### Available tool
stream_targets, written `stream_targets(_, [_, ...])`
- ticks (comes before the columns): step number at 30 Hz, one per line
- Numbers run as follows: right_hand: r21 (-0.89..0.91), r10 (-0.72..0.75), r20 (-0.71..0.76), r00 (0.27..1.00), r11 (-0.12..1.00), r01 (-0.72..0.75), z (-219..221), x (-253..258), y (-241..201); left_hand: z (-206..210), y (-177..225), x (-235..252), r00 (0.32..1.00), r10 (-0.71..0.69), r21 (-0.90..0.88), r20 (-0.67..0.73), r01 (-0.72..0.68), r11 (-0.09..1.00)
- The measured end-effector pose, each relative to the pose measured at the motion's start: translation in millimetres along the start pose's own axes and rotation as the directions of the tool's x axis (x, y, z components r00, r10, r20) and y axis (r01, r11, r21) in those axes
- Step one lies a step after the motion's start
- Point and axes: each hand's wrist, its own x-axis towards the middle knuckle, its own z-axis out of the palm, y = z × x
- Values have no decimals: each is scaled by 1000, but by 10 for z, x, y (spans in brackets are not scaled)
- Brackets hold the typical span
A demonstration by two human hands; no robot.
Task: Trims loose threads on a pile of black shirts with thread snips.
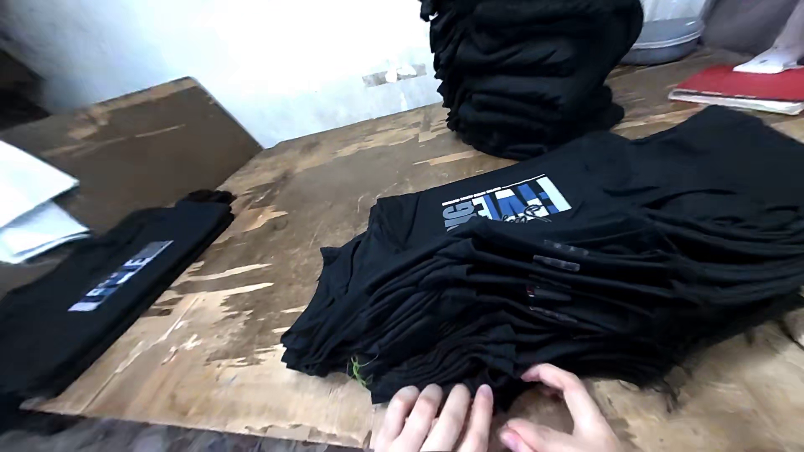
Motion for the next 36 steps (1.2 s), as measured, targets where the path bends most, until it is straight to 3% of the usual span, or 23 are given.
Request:
stream_targets(4, [10, 3, 16, 1000, 1000, -3, -33, 6, -5, 0, 23, -43, 999, -50, 7, -21, 51, 999])
stream_targets(9, [68, 3, 59, 998, 998, -7, -96, 23, 20, 79, -16, -77, 1000, -13, 15, -29, 13, 1000])
stream_targets(13, [126, -3, 142, 990, 992, -15, -185, 61, 21, 20, -51, 23, 994, -88, -51, -70, 85, 995])
stream_targets(23, [142, -25, 165, 986, 990, 2, -198, 62, 53, -67, 50, 134, 999, -43, 85, -31, 45, 995])
stream_targets(26, [64, -25, 183, 983, 998, 14, -194, 43, 41, -29, 14, 127, 999, -26, 87, -38, 29, 996])
stream_targets(28, [-12, 2, 154, 988, 1000, 0, -155, 37, 9, -15, -2, 148, 994, -104, 0, -22, 104, 995])
stream_targets(32, [-373, -36, 10, 999, 927, 37, 36, 58, -3, 14, -80, 294, 934, -298, -166, 198, 331, 929])
stream_targets(34, [-531, -130, 10, 991, 840, 115, 74, 85, 44, 189, -206, 376, 923, -367, -152, 114, 381, 912])
stream_targets(36, [-554, -197, 28, 980, 813, 179, 28, 78, 41, 336, -309, 532, 914, -404, -170, -33, 393, 904])
